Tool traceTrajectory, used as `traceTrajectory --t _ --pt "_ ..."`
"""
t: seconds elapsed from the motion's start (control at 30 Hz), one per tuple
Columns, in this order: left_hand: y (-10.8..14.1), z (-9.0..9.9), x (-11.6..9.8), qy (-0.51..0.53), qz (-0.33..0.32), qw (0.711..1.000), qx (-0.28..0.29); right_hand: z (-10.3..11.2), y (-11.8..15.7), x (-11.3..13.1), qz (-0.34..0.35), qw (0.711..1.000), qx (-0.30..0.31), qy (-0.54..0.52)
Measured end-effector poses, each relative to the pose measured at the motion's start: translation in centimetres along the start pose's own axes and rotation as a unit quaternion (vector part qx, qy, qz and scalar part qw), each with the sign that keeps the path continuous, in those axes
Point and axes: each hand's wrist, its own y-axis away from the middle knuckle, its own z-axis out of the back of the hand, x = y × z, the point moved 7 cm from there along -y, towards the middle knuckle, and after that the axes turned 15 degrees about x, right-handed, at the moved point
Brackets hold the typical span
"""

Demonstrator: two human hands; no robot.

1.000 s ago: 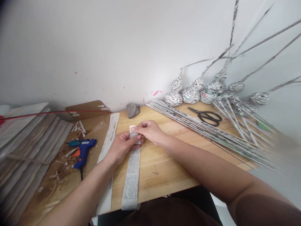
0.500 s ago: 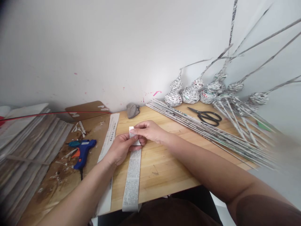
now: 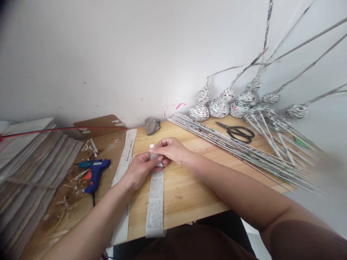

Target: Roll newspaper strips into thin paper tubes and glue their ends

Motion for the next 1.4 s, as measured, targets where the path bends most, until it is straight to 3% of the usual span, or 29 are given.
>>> traceTrajectory --t 0.3,0.57,0.63,0.77,1.17,1.33,1.4 --pt "0.0 -0.6 0.4 0.05 -0.005 0.999 0.014 -0.1 0.0 0.0 0.016 0.999 0.019 -0.025" --pt "0.1 -0.5 0.4 0.041 -0.003 0.999 0.004 0.2 -0.1 0.0 0.017 1.0 -0.006 -0.021" --pt "0.0 -0.5 0.5 0.041 0.0 0.999 0.006 0.2 -0.1 0.5 0.029 0.999 0.016 -0.007" --pt "0.0 -0.2 0.6 0.034 -0.001 0.999 -0.006 -0.5 -0.1 0.7 0.012 0.992 0.122 0.028" --pt "-0.1 -0.6 0.6 0.026 0.004 0.999 0.028 -0.5 -0.1 -0.2 0.006 0.998 0.057 -0.021" --pt "-0.1 -0.6 0.7 0.028 0.009 0.999 0.032 -1.0 0.1 0.3 -0.005 0.99 0.139 -0.008" --pt "-0.1 -0.6 0.7 0.026 0.01 0.999 0.031 -1.0 0.2 0.5 -0.004 0.99 0.144 -0.005"
